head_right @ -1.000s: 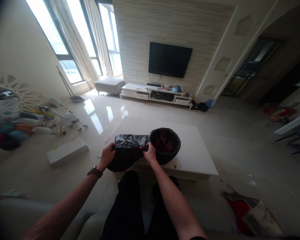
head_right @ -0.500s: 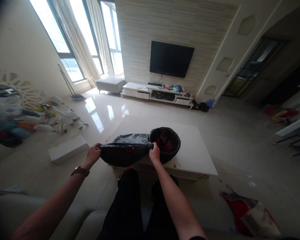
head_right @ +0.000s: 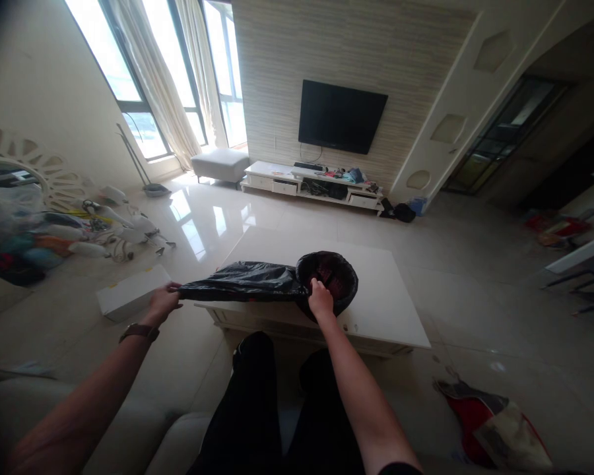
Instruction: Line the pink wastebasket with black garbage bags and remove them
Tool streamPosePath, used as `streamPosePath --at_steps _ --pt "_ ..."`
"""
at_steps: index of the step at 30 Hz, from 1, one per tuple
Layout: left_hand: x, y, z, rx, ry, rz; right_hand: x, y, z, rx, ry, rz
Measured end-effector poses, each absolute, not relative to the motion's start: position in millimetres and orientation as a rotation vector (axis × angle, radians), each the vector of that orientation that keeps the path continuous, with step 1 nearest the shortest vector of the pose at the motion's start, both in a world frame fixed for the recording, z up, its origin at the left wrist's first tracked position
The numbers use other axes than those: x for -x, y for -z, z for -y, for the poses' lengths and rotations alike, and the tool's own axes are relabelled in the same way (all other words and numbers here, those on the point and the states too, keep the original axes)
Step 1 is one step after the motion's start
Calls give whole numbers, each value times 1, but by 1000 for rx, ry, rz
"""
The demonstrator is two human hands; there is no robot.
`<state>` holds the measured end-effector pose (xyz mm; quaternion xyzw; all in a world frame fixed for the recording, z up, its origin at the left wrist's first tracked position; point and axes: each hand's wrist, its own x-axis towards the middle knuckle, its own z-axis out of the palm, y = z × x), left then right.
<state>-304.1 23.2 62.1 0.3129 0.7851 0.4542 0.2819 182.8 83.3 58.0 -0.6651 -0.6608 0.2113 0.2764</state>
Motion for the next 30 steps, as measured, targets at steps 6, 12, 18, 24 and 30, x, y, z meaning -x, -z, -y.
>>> streamPosePath --at_steps 6,12,18,24,30 --pt "307 -54 -15 -697 -1242 -1990 -185 -53 -98 1744 -861 1624" --pt "313 -57 -7 -716 -1214 -1930 -189 -50 -98 1758 -810 1459" --pt "313 -52 -7 -868 -1146 -2036 -181 -54 -88 1759 -762 1510" --pt "298 -47 -8 -1344 -830 -2227 -161 -66 -71 1799 -612 1664" --pt "296 -49 -2 -1622 -949 -2292 -156 -77 -63 1878 -275 1870"
